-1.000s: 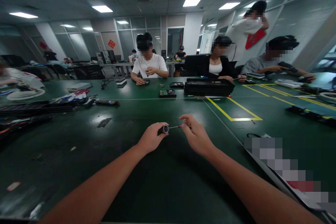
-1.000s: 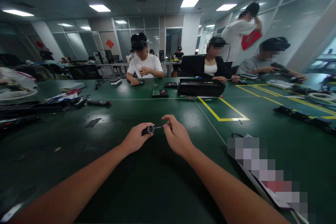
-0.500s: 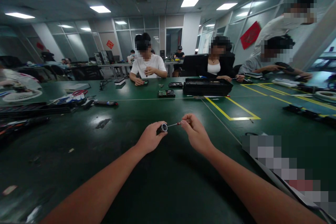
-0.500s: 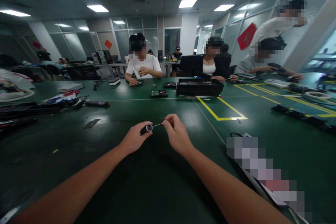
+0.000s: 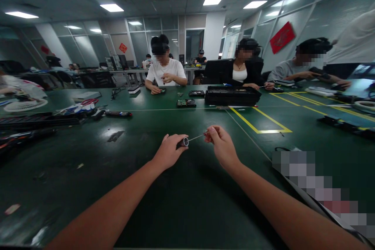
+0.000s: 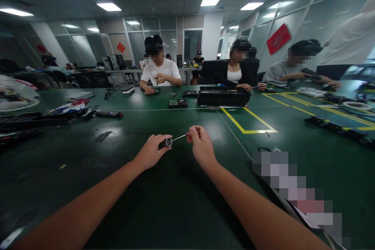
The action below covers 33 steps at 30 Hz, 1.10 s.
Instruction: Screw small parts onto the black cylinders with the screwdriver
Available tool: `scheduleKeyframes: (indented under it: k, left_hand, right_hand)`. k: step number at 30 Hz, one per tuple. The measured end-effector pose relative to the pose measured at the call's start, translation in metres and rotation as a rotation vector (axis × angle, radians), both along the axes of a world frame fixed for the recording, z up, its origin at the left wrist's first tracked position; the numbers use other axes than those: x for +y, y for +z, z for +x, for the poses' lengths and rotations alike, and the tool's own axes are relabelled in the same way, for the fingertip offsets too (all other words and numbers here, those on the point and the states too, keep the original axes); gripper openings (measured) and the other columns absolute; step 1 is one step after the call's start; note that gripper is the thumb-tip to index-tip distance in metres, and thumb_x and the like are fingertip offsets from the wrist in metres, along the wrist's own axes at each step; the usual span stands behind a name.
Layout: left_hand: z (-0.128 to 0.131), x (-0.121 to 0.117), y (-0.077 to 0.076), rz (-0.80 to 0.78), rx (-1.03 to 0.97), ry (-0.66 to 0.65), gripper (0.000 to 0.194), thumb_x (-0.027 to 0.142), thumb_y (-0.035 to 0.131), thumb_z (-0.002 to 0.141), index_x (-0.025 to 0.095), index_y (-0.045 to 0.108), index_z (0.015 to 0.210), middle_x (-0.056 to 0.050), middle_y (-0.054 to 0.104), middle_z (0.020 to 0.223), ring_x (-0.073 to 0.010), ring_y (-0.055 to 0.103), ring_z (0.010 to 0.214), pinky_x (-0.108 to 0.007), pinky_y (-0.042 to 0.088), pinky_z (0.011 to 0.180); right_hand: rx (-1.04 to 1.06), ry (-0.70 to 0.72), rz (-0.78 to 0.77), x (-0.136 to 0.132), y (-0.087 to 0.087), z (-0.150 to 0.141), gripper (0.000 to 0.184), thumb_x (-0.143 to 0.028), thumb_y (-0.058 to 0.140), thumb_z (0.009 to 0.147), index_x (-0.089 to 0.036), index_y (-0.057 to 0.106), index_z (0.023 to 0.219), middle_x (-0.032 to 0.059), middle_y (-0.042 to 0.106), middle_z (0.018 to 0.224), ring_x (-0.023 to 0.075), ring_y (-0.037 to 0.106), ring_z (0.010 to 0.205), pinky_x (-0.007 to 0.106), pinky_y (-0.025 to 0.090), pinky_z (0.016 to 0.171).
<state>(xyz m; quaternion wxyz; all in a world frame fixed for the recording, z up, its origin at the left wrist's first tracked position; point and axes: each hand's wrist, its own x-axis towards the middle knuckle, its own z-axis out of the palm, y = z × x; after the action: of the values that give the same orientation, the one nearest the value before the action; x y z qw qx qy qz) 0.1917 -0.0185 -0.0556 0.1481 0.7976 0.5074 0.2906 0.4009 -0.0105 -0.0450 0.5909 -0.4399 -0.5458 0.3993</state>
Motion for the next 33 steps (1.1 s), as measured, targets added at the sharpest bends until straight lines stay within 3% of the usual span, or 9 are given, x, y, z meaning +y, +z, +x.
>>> scheduleKeyframes:
  k: [7, 13, 19, 25, 30, 33]
  left_hand:
    - [0.003, -0.002, 0.001, 0.002, -0.005, -0.011, 0.039, 0.028, 0.065, 0.087, 0.029, 0.058, 0.126, -0.002, 0.065, 0.114, -0.0223, 0.057, 0.108, -0.053, 0.027, 0.111]
    - [0.004, -0.003, 0.002, 0.002, -0.01, -0.001, 0.037, 0.027, 0.065, 0.087, 0.026, 0.059, 0.124, -0.003, 0.065, 0.116, -0.0238, 0.058, 0.108, -0.048, 0.036, 0.105]
    - [0.002, -0.002, 0.001, 0.038, -0.025, 0.002, 0.034, 0.025, 0.066, 0.086, 0.026, 0.061, 0.119, -0.002, 0.066, 0.114, -0.0225, 0.058, 0.105, -0.045, 0.037, 0.104]
    - [0.001, -0.002, -0.001, 0.035, -0.017, 0.0, 0.033, 0.028, 0.065, 0.087, 0.027, 0.061, 0.12, -0.002, 0.066, 0.115, -0.0225, 0.058, 0.105, -0.046, 0.036, 0.104]
    - [0.002, -0.003, 0.0, 0.037, -0.002, -0.006, 0.033, 0.025, 0.065, 0.087, 0.026, 0.061, 0.12, -0.003, 0.066, 0.114, -0.0226, 0.058, 0.105, -0.044, 0.038, 0.102]
    - [0.001, -0.003, 0.0, 0.033, 0.012, 0.004, 0.033, 0.025, 0.064, 0.087, 0.025, 0.061, 0.12, -0.003, 0.066, 0.115, -0.0227, 0.058, 0.105, -0.044, 0.038, 0.101]
  right_hand:
    - [-0.136, 0.034, 0.065, -0.005, 0.008, 0.0, 0.03, -0.049, 0.053, 0.089, -0.019, 0.06, 0.091, 0.0035, 0.065, 0.079, 0.0175, 0.061, 0.071, 0.032, 0.048, 0.07]
    - [-0.448, -0.063, 0.034, -0.012, 0.019, 0.004, 0.038, -0.055, 0.058, 0.085, -0.02, 0.061, 0.071, -0.0002, 0.058, 0.055, 0.0157, 0.053, 0.052, 0.029, 0.039, 0.053]
    - [-0.487, 0.059, 0.196, -0.015, 0.017, 0.005, 0.021, -0.037, 0.049, 0.092, -0.021, 0.06, 0.098, 0.0026, 0.067, 0.082, 0.0174, 0.062, 0.073, 0.029, 0.044, 0.064]
    - [-0.653, -0.055, 0.138, -0.016, 0.019, 0.003, 0.038, -0.048, 0.04, 0.096, -0.023, 0.066, 0.084, -0.0008, 0.057, 0.058, 0.0172, 0.054, 0.053, 0.03, 0.033, 0.053]
    - [-0.628, 0.016, 0.205, -0.016, 0.016, 0.002, 0.031, -0.035, 0.04, 0.095, -0.024, 0.058, 0.118, 0.0023, 0.068, 0.082, 0.019, 0.059, 0.063, 0.032, 0.04, 0.06]
    - [-0.642, 0.046, 0.229, -0.017, 0.016, 0.003, 0.03, -0.029, 0.041, 0.093, -0.025, 0.058, 0.117, 0.0023, 0.069, 0.085, 0.0203, 0.063, 0.076, 0.032, 0.042, 0.068]
